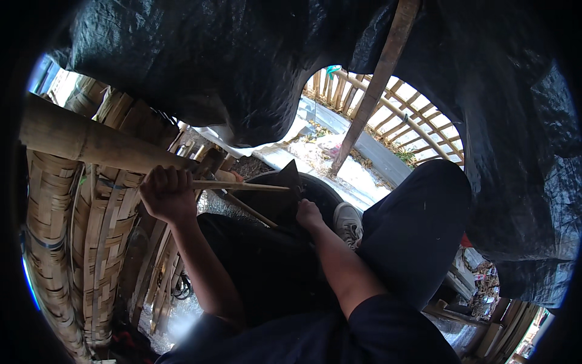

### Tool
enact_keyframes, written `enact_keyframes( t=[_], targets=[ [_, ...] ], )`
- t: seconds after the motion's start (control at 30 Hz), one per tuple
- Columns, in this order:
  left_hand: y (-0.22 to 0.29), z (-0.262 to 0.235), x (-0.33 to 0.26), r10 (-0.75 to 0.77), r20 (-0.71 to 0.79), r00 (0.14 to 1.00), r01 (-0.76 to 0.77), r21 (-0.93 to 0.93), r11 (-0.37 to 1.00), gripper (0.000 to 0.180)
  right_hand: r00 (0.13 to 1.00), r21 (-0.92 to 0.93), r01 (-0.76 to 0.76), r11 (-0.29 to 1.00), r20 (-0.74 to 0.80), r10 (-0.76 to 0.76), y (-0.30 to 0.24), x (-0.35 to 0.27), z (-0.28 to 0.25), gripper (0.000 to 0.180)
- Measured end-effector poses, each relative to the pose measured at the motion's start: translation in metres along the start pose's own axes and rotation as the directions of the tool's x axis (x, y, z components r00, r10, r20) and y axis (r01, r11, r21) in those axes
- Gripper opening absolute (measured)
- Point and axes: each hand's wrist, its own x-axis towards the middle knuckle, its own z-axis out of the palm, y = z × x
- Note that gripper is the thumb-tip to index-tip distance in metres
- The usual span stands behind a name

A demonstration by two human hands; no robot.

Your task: The person whittles and carves a bamboo stick using a knife.

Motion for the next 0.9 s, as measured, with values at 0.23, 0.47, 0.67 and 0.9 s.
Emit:
enact_keyframes(
  t=[0.23, 0.47, 0.67, 0.9],
  targets=[
    [0.009, -0.004, 0.001, -0.017, 0.119, 0.993, 0.018, -0.002, 1.0, 0.037, 0.998, -0.059, -0.026, 0.998, -0.058, 0.022, -0.003, -0.001, 0.0, 0.028],
    [0.043, -0.001, -0.004, 0.126, 0.116, 0.985, -0.111, -0.128, 0.986, 0.034, 0.997, -0.078, -0.06, 0.995, -0.05, 0.057, -0.013, -0.009, -0.005, 0.027],
    [0.058, 0.001, -0.007, 0.155, 0.105, 0.982, -0.146, -0.084, 0.986, 0.034, 0.997, -0.089, -0.065, 0.994, -0.04, 0.062, -0.011, -0.007, -0.005, 0.028],
    [0.107, 0.015, -0.023, 0.227, 0.153, 0.962, -0.222, -0.05, 0.974, 0.03, 0.997, -0.089, -0.083, 0.993, -0.02, 0.081, -0.01, -0.005, -0.005, 0.03]
  ],
)
